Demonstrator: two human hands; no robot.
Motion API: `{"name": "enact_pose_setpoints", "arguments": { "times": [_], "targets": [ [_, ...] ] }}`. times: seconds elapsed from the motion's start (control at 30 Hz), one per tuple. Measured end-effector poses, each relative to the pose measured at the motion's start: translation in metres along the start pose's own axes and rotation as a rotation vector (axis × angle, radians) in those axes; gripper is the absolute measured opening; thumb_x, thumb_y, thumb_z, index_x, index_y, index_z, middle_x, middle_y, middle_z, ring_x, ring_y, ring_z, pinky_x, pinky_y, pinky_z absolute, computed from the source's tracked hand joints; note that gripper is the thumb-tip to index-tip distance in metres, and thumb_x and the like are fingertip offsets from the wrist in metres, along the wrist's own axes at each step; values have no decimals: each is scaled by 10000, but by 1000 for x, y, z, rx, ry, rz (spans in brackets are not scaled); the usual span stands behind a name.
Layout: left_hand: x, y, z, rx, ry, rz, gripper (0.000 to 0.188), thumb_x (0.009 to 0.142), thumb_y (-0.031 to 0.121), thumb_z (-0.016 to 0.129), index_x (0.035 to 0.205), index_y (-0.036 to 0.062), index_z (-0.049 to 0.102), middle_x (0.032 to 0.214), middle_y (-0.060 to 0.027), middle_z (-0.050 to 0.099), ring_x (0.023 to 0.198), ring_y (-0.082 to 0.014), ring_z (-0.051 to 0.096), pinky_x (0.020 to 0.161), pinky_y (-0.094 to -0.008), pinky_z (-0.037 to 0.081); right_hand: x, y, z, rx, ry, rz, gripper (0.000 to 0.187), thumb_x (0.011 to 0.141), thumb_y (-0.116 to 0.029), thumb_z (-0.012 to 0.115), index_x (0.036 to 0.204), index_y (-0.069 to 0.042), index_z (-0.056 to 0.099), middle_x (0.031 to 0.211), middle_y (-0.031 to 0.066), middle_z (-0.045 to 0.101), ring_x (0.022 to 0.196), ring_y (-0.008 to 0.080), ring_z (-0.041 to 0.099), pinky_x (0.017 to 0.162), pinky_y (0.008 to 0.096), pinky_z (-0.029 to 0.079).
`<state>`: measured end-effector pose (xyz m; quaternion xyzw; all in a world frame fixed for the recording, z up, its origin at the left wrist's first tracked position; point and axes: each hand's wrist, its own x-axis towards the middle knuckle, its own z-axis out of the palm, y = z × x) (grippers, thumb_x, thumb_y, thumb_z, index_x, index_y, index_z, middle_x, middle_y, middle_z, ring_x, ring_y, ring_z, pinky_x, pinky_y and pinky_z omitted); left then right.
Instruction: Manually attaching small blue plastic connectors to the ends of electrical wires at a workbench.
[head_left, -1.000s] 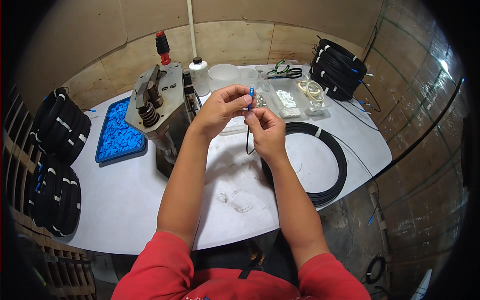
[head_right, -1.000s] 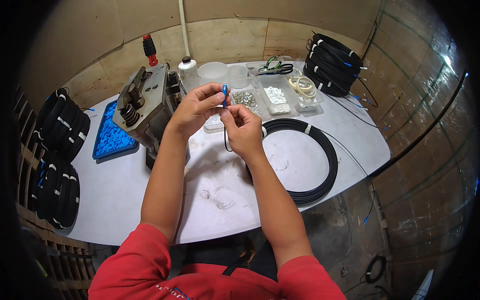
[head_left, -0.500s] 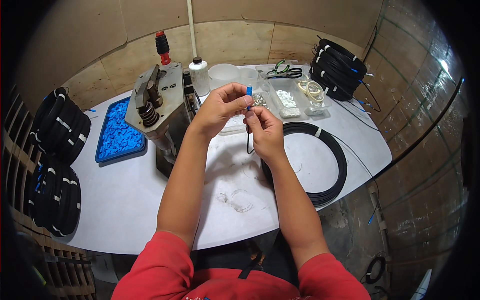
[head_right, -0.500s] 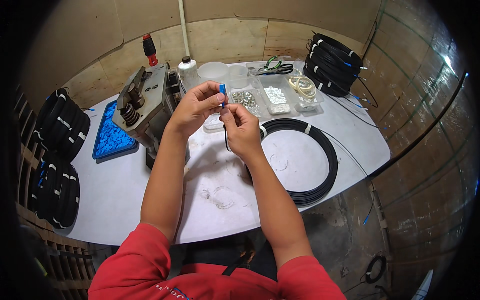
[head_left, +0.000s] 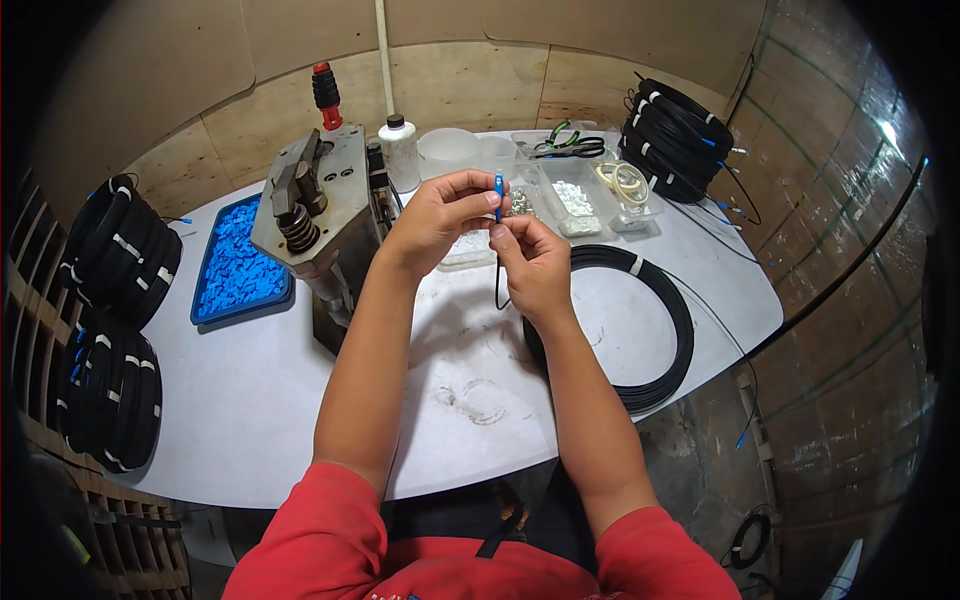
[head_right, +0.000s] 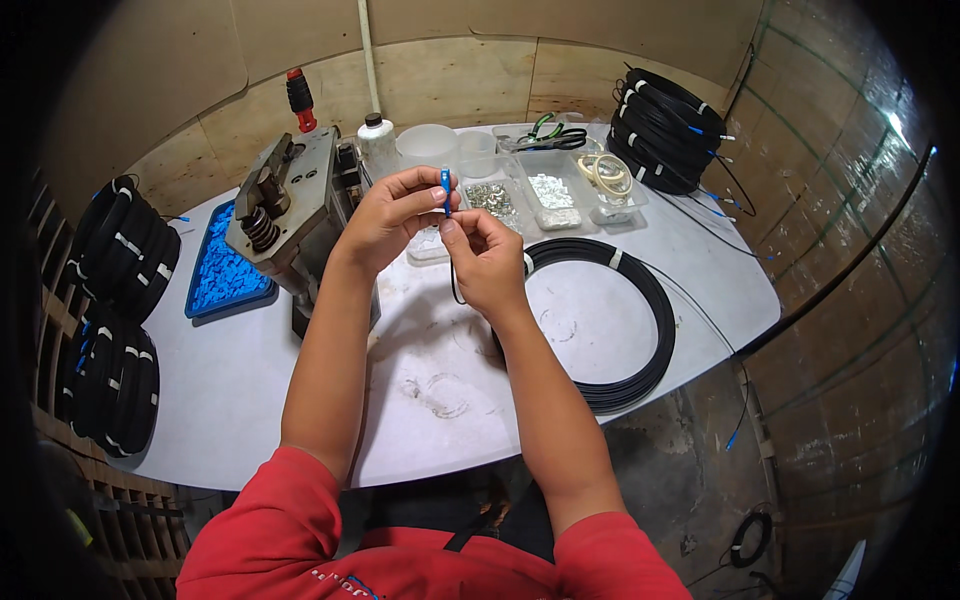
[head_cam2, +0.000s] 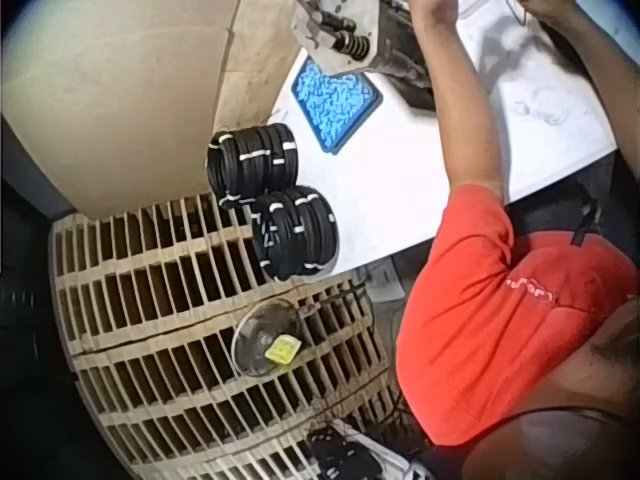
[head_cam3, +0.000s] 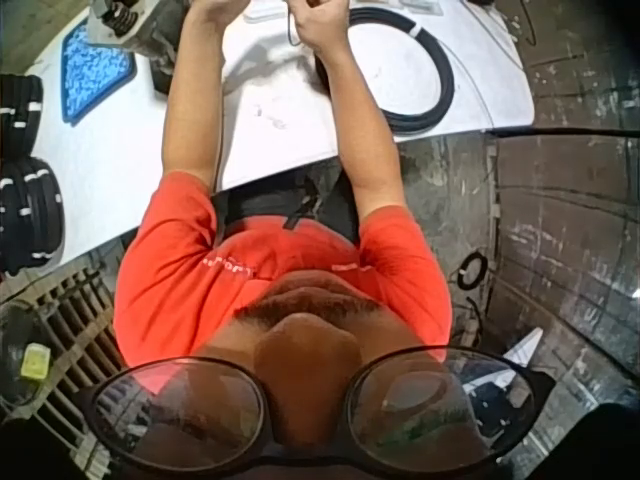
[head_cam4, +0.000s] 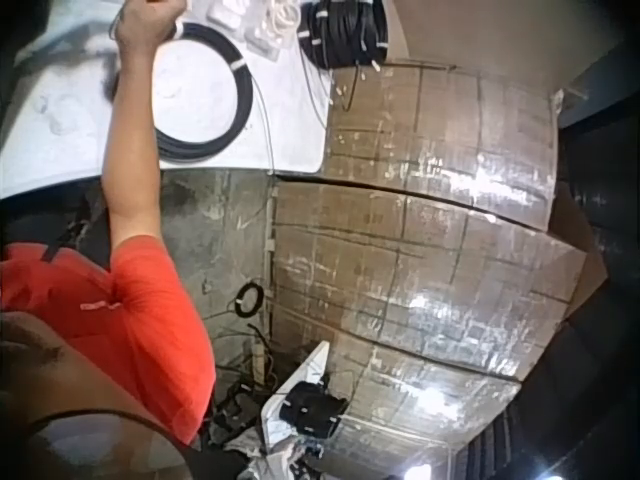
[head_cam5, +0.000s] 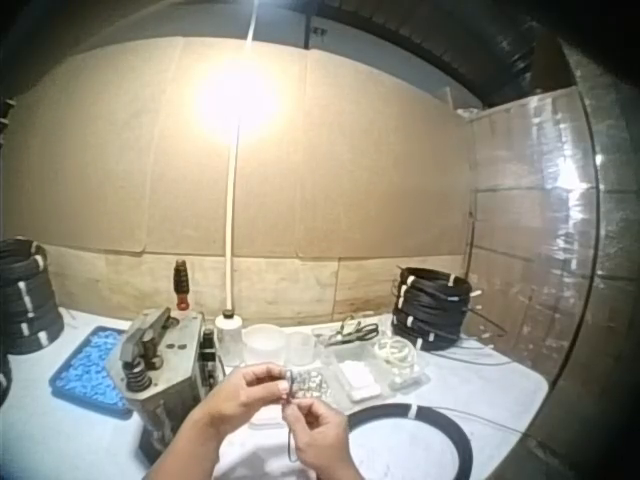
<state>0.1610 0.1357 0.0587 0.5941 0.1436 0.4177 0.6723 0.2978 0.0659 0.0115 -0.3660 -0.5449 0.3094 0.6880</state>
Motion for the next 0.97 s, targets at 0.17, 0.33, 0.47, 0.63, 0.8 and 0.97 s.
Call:
{"name": "enact_pose_setpoints", "arguments": {
  "times": [0.17,0.33,0.47,0.63,0.8,0.97],
  "targets": [
    [0,2,0,-28,-1,-33,233,872,111,631,1080,7,620,972,-68,656,920,-155,628,834,-300,505,0,-2,0,0,19,40,124,904,-120,653,883,2,648,724,-29,616,638,15,509,584,184,411],
    [0,3,2,-39,-10,-43,231,874,113,628,1083,13,622,976,-69,657,931,-155,626,834,-297,504,0,-3,0,32,38,37,114,894,-113,663,878,-1,654,736,-23,628,648,18,523,587,185,414],
    [1,0,2,-44,-7,-22,217,880,117,631,1076,23,625,966,-62,653,919,-151,622,824,-294,501,1,1,-2,34,36,51,112,894,-112,663,889,0,659,736,-20,632,653,20,530,590,188,421],
    [0,2,-2,-41,49,89,202,884,131,653,1060,37,622,959,-48,644,907,-141,609,823,-310,488,-1,2,1,-21,-28,35,123,887,-122,672,913,-1,668,740,-13,641,648,23,535,589,192,428],
    [-3,8,1,-44,29,97,214,888,134,648,1079,41,615,964,-48,645,929,-141,604,834,-314,484,0,-9,-3,-63,-13,18,137,877,-128,681,918,2,668,753,2,655,660,34,560,619,197,456],
    [-2,12,4,-95,-8,56,266,891,167,661,1116,31,620,986,-61,668,917,-137,626,823,-302,486,-6,-29,-14,-127,59,-56,139,876,-125,678,919,7,668,764,22,665,688,54,596,647,209,480]
  ]
}}
